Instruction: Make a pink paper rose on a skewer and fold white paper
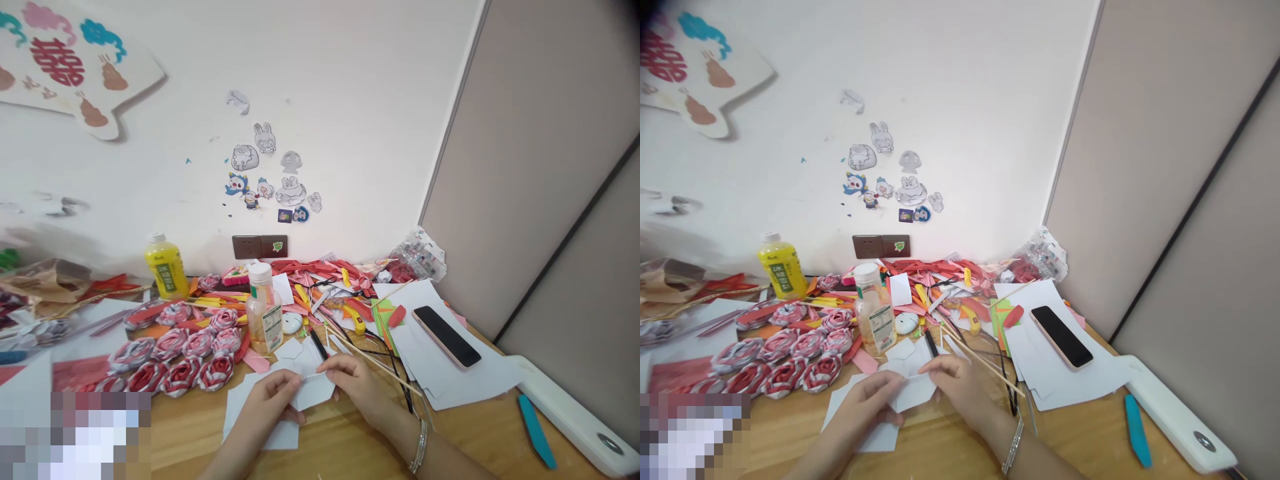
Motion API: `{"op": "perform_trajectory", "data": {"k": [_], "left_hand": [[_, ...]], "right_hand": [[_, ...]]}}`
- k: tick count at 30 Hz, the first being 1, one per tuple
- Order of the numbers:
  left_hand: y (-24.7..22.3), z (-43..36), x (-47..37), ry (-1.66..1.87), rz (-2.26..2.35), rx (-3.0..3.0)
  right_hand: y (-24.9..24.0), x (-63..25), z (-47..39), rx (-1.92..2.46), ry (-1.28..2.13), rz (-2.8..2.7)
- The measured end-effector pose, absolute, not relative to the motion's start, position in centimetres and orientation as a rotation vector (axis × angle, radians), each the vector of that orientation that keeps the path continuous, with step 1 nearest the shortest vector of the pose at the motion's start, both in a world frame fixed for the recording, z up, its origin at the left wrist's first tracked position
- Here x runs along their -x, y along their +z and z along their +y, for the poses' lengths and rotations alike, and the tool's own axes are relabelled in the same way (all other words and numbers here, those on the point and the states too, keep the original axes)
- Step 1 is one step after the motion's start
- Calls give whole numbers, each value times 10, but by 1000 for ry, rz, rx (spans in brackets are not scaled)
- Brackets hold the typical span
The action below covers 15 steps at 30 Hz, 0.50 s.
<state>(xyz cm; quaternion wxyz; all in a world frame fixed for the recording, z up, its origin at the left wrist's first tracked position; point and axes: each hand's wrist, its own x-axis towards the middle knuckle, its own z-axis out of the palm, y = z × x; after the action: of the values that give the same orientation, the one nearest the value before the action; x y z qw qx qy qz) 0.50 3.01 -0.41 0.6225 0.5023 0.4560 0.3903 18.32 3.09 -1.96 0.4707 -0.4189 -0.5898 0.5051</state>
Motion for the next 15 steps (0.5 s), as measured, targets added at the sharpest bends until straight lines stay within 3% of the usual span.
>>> {"op": "perform_trajectory", "data": {"k": [8,15], "left_hand": [[-6,29,-8,874,1099,-1320],[-7,28,-7,864,1150,-1352]], "right_hand": [[-18,-184,27,1072,792,-1832],[-24,-183,34,1106,894,-1790]]}}
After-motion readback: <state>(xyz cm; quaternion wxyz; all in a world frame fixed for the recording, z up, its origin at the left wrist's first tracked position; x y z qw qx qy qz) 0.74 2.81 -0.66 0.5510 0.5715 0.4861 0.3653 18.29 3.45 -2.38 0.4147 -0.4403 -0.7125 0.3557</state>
